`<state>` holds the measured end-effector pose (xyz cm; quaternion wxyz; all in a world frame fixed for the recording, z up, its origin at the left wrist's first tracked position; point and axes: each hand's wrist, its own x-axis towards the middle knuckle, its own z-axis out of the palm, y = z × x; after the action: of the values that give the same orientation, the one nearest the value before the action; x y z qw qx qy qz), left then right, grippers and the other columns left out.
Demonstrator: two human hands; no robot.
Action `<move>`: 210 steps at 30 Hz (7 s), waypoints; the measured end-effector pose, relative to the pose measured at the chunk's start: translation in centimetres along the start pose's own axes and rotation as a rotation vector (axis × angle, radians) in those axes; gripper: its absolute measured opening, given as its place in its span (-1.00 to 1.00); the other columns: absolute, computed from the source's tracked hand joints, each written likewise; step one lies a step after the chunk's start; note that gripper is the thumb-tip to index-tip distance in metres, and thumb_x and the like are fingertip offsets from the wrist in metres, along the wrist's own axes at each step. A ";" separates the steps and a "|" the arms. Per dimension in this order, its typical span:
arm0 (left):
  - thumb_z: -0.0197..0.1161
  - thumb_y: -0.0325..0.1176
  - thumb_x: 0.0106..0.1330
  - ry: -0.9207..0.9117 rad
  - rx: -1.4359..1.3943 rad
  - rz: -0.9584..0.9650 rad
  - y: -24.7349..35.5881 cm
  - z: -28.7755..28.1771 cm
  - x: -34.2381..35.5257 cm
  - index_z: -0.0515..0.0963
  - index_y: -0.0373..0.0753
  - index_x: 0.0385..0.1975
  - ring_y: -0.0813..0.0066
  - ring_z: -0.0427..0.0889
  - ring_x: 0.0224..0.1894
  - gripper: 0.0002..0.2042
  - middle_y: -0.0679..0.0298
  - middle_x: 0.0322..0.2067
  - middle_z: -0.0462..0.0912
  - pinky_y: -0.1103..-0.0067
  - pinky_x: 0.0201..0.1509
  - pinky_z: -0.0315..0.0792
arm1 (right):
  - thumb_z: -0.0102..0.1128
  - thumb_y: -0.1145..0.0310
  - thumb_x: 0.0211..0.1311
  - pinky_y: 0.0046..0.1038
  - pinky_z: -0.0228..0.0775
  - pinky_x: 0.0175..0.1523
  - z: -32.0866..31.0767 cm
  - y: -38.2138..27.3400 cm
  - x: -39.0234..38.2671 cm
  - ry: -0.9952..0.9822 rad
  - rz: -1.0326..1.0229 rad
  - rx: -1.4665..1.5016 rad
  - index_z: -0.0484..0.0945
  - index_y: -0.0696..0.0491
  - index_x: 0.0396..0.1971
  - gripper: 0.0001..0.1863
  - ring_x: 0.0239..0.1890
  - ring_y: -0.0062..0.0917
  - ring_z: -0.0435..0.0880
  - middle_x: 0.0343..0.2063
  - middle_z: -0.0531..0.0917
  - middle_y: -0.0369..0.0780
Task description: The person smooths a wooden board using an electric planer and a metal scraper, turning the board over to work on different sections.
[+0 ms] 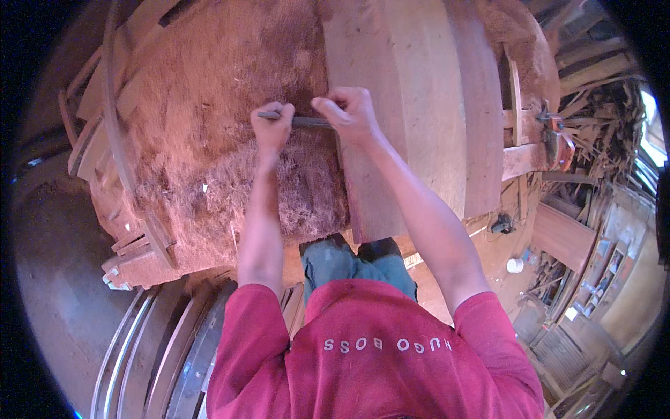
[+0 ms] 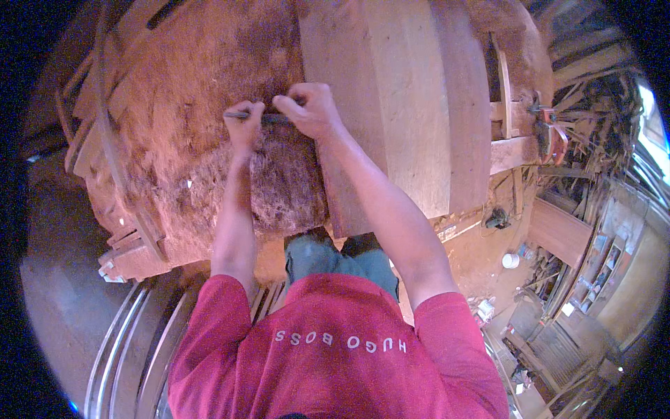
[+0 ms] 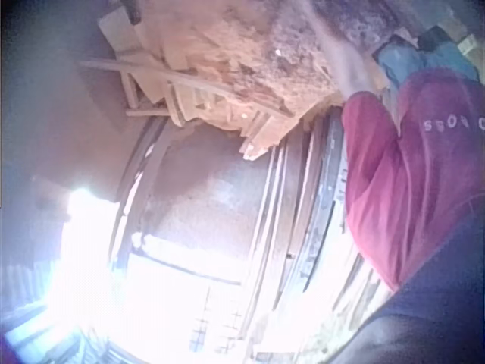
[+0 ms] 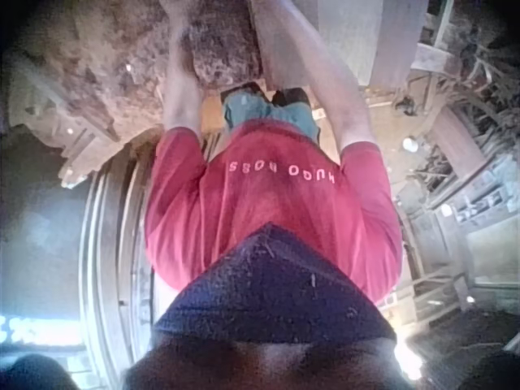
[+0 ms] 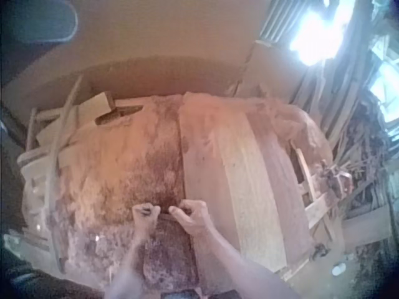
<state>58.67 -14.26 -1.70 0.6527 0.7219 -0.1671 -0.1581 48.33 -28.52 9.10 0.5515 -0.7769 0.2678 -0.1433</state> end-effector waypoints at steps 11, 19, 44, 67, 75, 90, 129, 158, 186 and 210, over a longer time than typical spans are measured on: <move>0.38 -0.28 0.14 0.221 0.629 -0.157 4.6 -10.8 4.3 0.58 -0.35 -0.57 0.44 0.59 -0.53 -0.76 0.24 -0.64 0.62 0.43 -0.38 0.45 | 0.23 0.32 0.32 -0.52 0.47 -0.12 2.0 -1.0 -2.1 0.019 0.104 0.378 0.64 0.19 -0.24 -0.78 -0.28 -0.63 0.63 -0.33 0.71 -0.25; 0.36 -0.26 0.19 0.462 0.862 0.275 6.3 -8.7 2.3 0.51 -0.41 -0.01 0.09 0.61 -0.08 -0.56 -0.03 -0.13 0.60 0.38 0.05 0.45 | 0.29 0.21 0.25 -0.35 0.44 -0.02 -15.9 21.8 -31.8 0.960 1.003 0.003 0.50 0.11 0.02 -0.58 -0.14 -0.43 0.56 -0.04 0.55 -0.17; 0.37 -0.13 0.23 0.010 0.115 -0.464 -4.9 14.3 -8.8 0.46 -0.45 0.03 0.15 0.66 -0.11 -0.47 -0.05 -0.17 0.67 0.34 0.00 0.49 | -0.35 -0.37 0.37 -0.13 0.41 0.18 -18.4 24.4 -34.1 0.817 1.184 1.016 0.23 -0.12 0.35 -0.22 0.22 -0.29 0.46 0.26 0.41 -0.25; 0.34 0.10 0.22 0.331 0.722 -0.347 -4.4 20.2 5.9 0.58 -0.45 -0.12 0.04 0.68 -0.10 -0.40 -0.10 -0.19 0.69 0.33 0.00 0.48 | 0.00 -0.15 0.37 -0.21 0.40 0.13 -49.2 35.7 -0.1 0.482 0.452 -0.623 0.60 0.20 -0.06 -0.38 -0.01 -0.12 0.61 -0.09 0.65 0.05; 0.42 -0.02 0.20 0.400 0.472 -0.353 -5.0 19.3 4.7 0.58 -0.41 -0.15 0.28 0.66 -0.21 -0.50 0.07 -0.28 0.70 0.44 -0.05 0.48 | -0.05 -0.35 0.26 -0.17 0.43 0.04 -46.9 32.5 2.6 0.626 0.693 -0.583 0.69 0.14 -0.15 -0.23 -0.06 -0.11 0.66 -0.16 0.70 0.03; 0.37 0.09 0.21 0.344 0.478 -0.417 -6.0 17.5 5.4 0.62 -0.39 -0.25 0.29 0.67 -0.31 -0.47 0.10 -0.34 0.72 0.39 -0.16 0.50 | -0.07 -0.27 0.33 -0.17 0.45 -0.05 -46.5 36.3 3.2 0.544 0.609 -0.678 0.71 0.17 -0.22 -0.28 -0.20 -0.09 0.70 -0.31 0.72 0.06; 0.32 -0.38 0.05 -0.247 0.962 0.466 18.5 -13.4 -4.7 0.65 -0.07 -0.11 0.22 0.69 -0.37 -0.66 0.21 -0.45 0.70 0.34 -0.31 0.53 | 0.55 0.21 0.02 -0.53 0.53 -0.22 10.3 -0.2 -4.1 -0.525 0.264 0.321 0.50 0.19 0.11 -0.33 -0.31 -0.60 0.66 -0.20 0.68 -0.23; 0.35 -0.21 0.32 -0.241 0.102 0.089 7.7 -2.1 -2.5 0.48 -0.32 -0.66 0.64 0.27 -0.55 -0.62 0.36 -0.70 0.32 0.53 -0.48 0.21 | 0.43 0.30 0.15 -0.47 0.51 -0.25 -5.4 -3.3 -4.1 -0.144 0.041 -0.291 0.64 0.09 -0.13 -0.68 -0.36 -0.59 0.70 -0.46 0.72 -0.24; 0.33 -0.25 0.32 -0.295 -0.021 0.053 5.9 0.8 -0.4 0.37 -0.25 -0.75 0.68 0.19 -0.62 -0.57 0.49 -0.75 0.22 0.54 -0.53 0.09 | 0.45 0.06 0.06 -0.22 0.52 -0.05 -7.4 -2.1 -3.5 -0.183 -0.232 -0.563 0.55 0.06 -0.02 -0.45 -0.06 -0.14 0.66 -0.14 0.66 -0.02; 0.34 -0.29 0.31 -0.250 0.097 0.045 6.8 0.6 -0.1 0.53 -0.31 -0.64 0.70 0.36 -0.53 -0.69 0.50 -0.67 0.41 0.61 -0.43 0.27 | 0.35 0.16 0.14 -0.23 0.51 -0.04 -7.3 -2.2 -4.7 -0.121 -0.205 -0.535 0.57 0.02 -0.06 -0.60 -0.08 -0.17 0.63 -0.16 0.65 -0.13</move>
<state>58.03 -15.35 4.98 0.5945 0.7233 -0.2708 -0.2237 41.29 -30.98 14.09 0.3245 -0.9249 0.1830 -0.0760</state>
